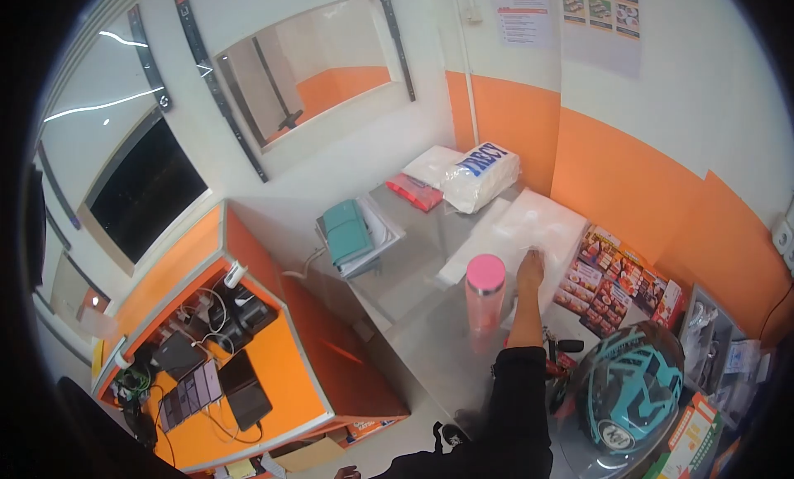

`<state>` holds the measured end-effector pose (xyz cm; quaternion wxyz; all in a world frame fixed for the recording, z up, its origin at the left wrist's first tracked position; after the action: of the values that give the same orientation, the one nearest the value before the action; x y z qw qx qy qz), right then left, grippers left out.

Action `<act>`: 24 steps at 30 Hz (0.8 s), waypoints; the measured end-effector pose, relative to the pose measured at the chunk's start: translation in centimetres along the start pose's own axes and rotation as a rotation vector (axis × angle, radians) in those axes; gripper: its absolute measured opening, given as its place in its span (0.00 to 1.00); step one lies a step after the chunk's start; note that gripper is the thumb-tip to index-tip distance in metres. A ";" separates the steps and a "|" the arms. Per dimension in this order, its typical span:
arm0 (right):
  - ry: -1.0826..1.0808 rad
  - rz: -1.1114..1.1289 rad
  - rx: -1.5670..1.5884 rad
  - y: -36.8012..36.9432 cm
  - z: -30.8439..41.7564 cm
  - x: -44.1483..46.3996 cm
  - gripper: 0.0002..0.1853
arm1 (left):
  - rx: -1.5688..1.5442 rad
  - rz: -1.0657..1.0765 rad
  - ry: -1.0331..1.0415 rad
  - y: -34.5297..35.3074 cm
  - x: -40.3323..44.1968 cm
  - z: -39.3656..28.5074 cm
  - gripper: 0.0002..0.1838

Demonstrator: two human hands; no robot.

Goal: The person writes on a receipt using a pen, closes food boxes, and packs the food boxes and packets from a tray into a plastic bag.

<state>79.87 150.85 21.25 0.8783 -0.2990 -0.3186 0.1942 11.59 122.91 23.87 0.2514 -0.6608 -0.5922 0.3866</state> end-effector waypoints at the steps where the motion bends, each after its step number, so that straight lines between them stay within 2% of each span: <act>1: -0.215 -0.085 -0.118 -0.3 1.0 0.5 0.16 | -0.001 0.018 -0.003 0.2 1.2 -0.6 0.12; 2: -0.432 -0.168 -0.236 -0.3 2.2 0.7 0.17 | -0.002 0.035 -0.012 0.4 2.0 -0.8 0.12; 6: -0.529 -0.200 -0.337 0.1 3.2 2.2 0.14 | -0.009 0.088 -0.011 1.3 4.6 -2.1 0.12; 8: -0.165 0.304 -0.396 2.4 1.3 3.6 0.11 | -0.004 0.109 0.003 1.8 5.4 -2.4 0.12; 9: -0.163 0.309 -0.402 2.6 1.2 4.2 0.11 | -0.005 0.117 0.010 2.0 6.0 -2.7 0.13; 11: -0.207 0.065 -0.200 0.9 1.6 5.0 0.10 | -0.006 0.129 0.019 2.0 6.6 -3.0 0.13; 12: -0.203 0.074 -0.206 0.6 1.3 5.3 0.10 | -0.003 0.128 0.020 2.0 6.8 -3.2 0.13; 14: -0.084 0.343 -0.107 -0.2 1.3 6.1 0.10 | -0.001 0.130 0.025 1.9 7.0 -3.1 0.13; 15: -0.085 0.340 -0.111 -0.9 1.8 6.3 0.10 | -0.004 0.129 0.026 1.9 7.0 -3.1 0.13; 17: -0.157 0.381 0.113 -2.0 2.6 6.9 0.09 | -0.006 0.131 0.035 2.0 6.9 -3.0 0.13; 20: -0.204 0.455 -0.048 -3.0 4.7 8.4 0.09 | -0.013 0.126 0.052 2.0 7.0 -3.1 0.13; 21: -0.211 0.446 -0.049 -3.6 5.7 9.1 0.09 | -0.016 0.124 0.060 2.1 7.0 -3.1 0.13; 24: -0.409 -0.051 -0.259 -11.5 13.3 11.7 0.10 | -0.021 0.120 0.102 2.0 7.1 -3.6 0.13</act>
<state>81.02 153.83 42.15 0.7545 -0.3555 -0.5194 0.1858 15.70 129.96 22.87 0.2507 -0.7165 -0.5421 0.3603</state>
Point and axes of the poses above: each hand's wrist, its own x-axis towards the middle knuckle, its own y-axis out of the palm, z = x × y, the point moved 7 cm from there along x, towards the middle knuckle, and after that the axes turned 14 degrees about x, right-handed, at the moved point
